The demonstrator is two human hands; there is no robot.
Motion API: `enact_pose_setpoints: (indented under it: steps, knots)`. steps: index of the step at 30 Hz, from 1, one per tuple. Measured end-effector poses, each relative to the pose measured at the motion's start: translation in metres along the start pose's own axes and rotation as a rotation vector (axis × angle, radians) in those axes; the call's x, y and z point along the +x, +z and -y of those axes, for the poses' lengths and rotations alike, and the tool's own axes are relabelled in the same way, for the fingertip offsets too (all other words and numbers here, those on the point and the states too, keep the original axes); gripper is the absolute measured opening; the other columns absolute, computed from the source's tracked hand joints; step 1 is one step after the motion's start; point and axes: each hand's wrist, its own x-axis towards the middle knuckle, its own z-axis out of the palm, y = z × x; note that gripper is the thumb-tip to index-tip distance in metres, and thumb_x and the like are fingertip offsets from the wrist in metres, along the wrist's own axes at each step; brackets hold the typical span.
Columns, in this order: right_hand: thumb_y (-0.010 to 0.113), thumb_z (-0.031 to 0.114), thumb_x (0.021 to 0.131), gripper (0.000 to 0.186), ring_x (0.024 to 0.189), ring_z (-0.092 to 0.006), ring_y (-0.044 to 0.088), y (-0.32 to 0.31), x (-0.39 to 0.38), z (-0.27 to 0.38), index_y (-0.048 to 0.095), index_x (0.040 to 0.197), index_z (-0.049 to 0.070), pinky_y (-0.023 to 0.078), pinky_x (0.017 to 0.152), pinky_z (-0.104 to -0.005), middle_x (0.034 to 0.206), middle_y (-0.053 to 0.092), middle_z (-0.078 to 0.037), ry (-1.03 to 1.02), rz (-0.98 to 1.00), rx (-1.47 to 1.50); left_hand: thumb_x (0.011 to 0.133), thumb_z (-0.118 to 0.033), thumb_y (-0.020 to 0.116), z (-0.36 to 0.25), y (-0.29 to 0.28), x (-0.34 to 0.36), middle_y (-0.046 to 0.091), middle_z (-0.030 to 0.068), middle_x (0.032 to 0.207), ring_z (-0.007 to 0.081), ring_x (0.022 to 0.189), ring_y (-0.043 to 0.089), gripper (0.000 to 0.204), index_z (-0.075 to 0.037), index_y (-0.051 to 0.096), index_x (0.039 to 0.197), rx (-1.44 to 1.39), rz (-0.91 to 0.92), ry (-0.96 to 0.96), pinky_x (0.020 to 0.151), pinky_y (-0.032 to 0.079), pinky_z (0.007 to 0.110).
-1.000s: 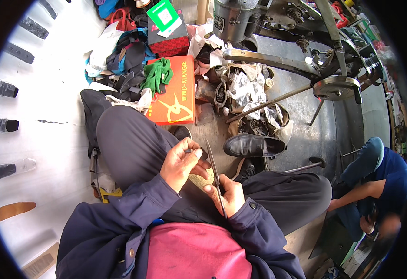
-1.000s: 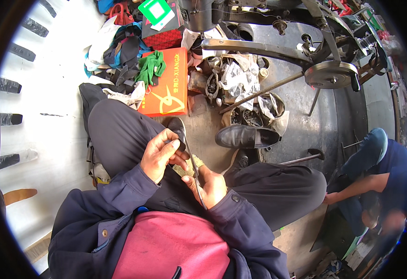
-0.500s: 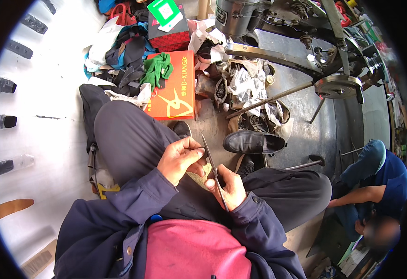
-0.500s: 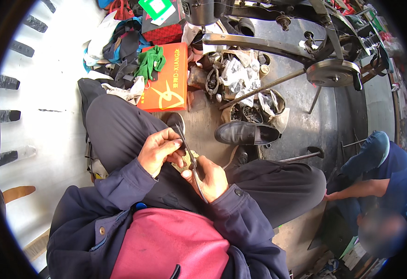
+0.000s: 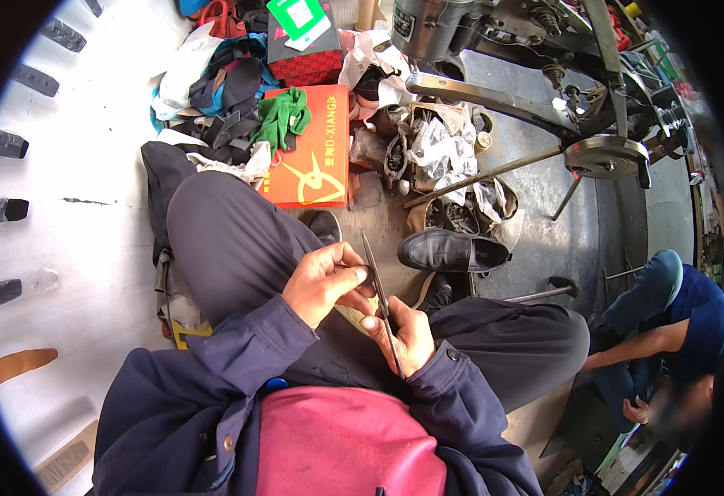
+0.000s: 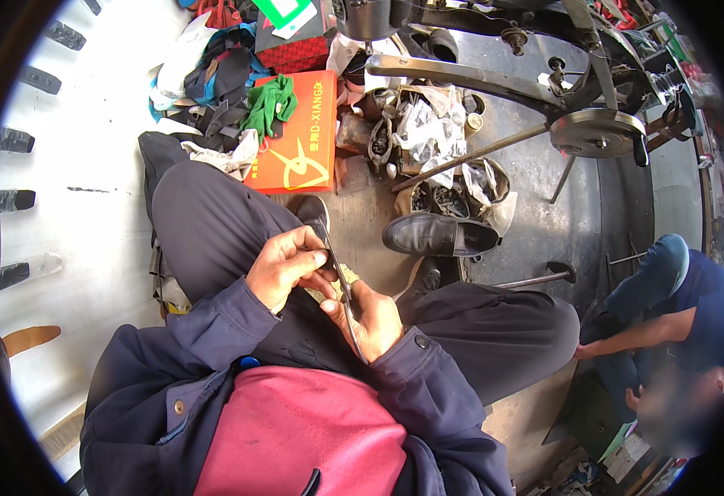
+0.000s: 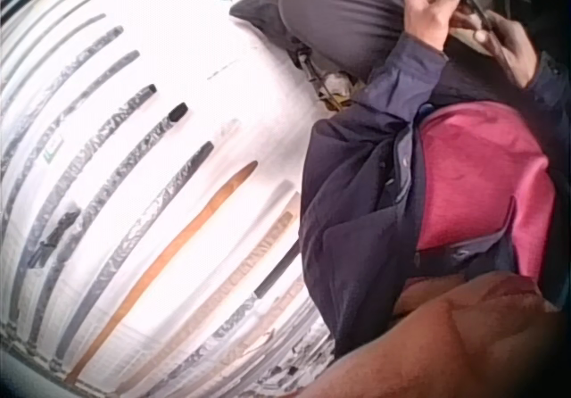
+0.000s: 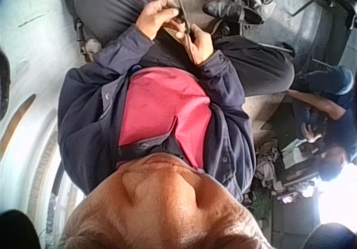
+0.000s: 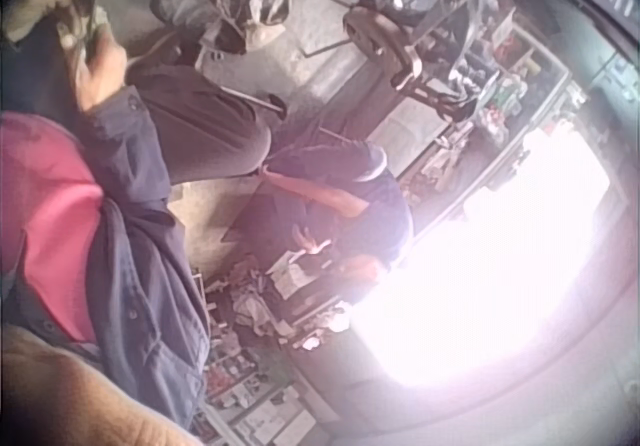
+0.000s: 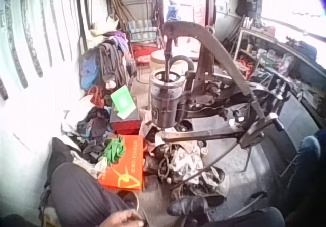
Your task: The person inspects a black shoe, then uses a sewing machine to stitch the sole. They handle the shoe with both hands, align it under the needle, and operate the machine to sew along the edge.
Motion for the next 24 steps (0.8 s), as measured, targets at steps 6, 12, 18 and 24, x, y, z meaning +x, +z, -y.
enact_pose_setpoints:
  steps: [6, 12, 18, 24]
  knots:
    - [0.074, 0.040, 0.098, 0.047, 0.059, -0.0100, 0.044, 0.000, -0.005, 0.001, 0.061, 0.084, -0.002, 0.041, 0.053, -0.0324, 0.060, 0.053, -0.006, -0.071, -0.067, -0.057, 0.102, -0.008, 0.059, 0.001, -0.002, -0.002, 0.068, 0.0111, 0.087, 0.0237, 0.070, 0.072, 0.008, -0.002, 0.056, 0.101, 0.034, 0.015, -0.021, 0.069, 0.062, 0.034]
    - [0.077, 0.030, 0.097, 0.037, 0.059, -0.0084, 0.043, -0.004, -0.007, -0.011, 0.062, 0.085, -0.002, 0.041, 0.053, -0.0312, 0.060, 0.054, -0.005, -0.003, -0.110, -0.133, 0.102, -0.007, 0.060, -0.002, -0.010, 0.001, 0.065, 0.0071, 0.083, 0.0164, 0.066, 0.067, 0.009, -0.003, 0.056, 0.109, 0.088, 0.012, -0.039, 0.065, 0.058, 0.030]
    - [0.076, 0.014, 0.095, 0.024, 0.075, -0.0109, 0.058, -0.003, 0.009, -0.015, 0.061, 0.108, 0.000, 0.048, 0.068, -0.0271, 0.086, 0.065, -0.005, 0.026, -0.208, 0.403, 0.098, 0.001, 0.056, -0.001, 0.002, -0.005, 0.057, 0.0000, 0.082, 0.0069, 0.071, 0.056, 0.033, -0.004, 0.049, 0.130, 0.397, 0.038, 0.115, 0.069, 0.048, 0.023]
    - [0.074, 0.006, 0.095, 0.021, 0.074, -0.0150, 0.063, -0.007, 0.023, -0.006, 0.058, 0.109, 0.001, 0.050, 0.068, -0.0290, 0.090, 0.065, -0.006, 0.036, -0.068, 0.755, 0.094, 0.006, 0.053, -0.004, 0.013, -0.011, 0.051, -0.0036, 0.079, 0.0031, 0.069, 0.042, 0.041, -0.005, 0.044, 0.133, 0.636, 0.148, 0.204, 0.065, 0.037, 0.023]
